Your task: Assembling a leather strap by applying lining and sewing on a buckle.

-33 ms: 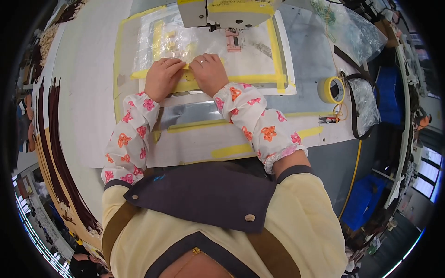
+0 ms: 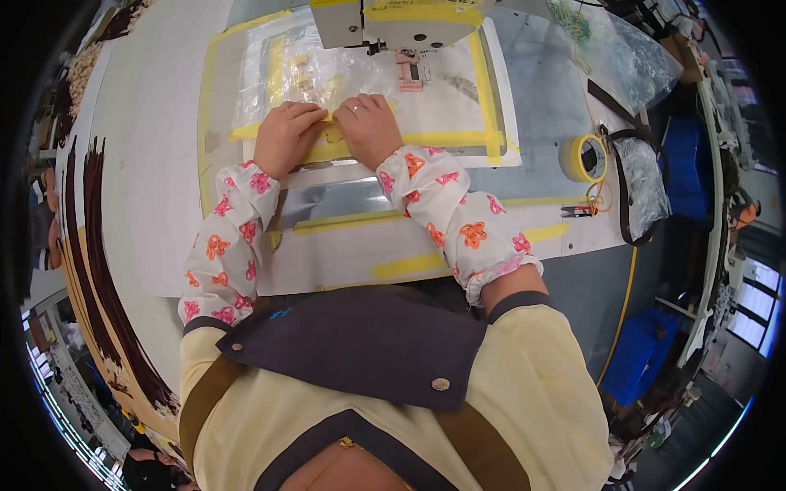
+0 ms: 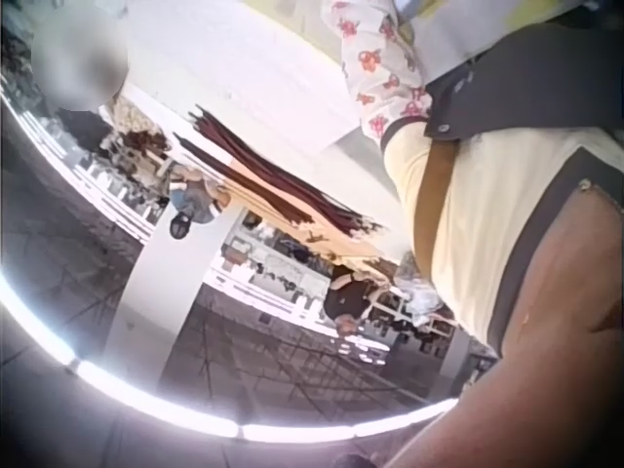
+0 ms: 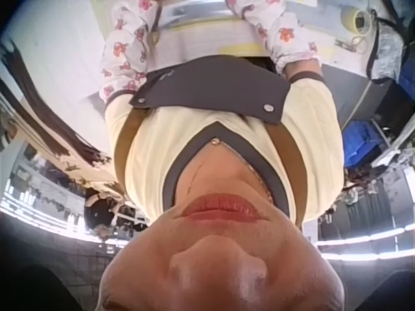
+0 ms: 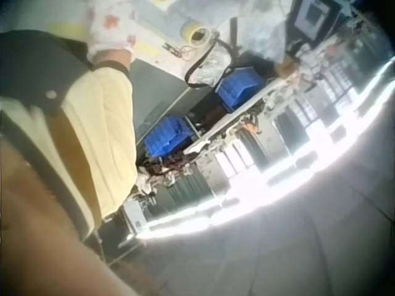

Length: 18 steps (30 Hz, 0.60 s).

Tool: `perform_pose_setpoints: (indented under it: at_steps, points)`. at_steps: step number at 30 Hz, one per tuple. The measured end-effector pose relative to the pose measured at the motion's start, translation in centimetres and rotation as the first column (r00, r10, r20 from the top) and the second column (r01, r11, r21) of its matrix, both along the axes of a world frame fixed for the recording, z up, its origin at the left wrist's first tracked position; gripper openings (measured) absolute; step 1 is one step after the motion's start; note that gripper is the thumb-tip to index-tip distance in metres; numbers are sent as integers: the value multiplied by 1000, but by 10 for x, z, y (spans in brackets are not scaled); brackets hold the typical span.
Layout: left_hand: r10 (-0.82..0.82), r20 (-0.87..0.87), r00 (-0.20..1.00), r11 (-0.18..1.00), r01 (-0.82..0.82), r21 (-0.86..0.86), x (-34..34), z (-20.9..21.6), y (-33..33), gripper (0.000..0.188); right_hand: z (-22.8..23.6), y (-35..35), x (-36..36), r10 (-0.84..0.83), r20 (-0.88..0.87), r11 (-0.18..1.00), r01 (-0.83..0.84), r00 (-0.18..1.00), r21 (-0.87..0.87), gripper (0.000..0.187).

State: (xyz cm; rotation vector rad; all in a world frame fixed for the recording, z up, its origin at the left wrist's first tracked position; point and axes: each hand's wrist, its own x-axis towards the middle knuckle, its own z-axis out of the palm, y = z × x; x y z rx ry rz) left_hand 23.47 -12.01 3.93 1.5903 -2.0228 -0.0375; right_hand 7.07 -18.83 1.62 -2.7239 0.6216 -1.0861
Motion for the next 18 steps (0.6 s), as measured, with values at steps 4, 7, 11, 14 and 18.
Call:
perform_pose_setpoints:
  at_steps: [4, 7, 11, 14, 18]
  points:
    - [-16, -98, 995, 1000, 15, -9, 5, -3, -10, 12, 3, -1, -3, -83, 27, 986, 78, 996, 150, 17]
    - [-26, -131, 991, 990, 44, 135, 8, 6, -14, 12, 1, -11, -4, -67, 16, 992, 65, 998, 111, 19]
    - [7, -134, 991, 973, 25, 229, 10, 15, -18, 12, 1, -17, -6, -27, -49, 995, 32, 998, 91, 15]
    - [0, -122, 993, 982, 23, 188, 8, 18, -19, 10, 6, -20, -4, -12, -64, 998, 16, 998, 67, 11]
    - [-98, 110, 989, 995, 94, 40, 10, 17, -22, 8, 13, -23, 0, 28, -117, 987, -9, 993, 159, 8]
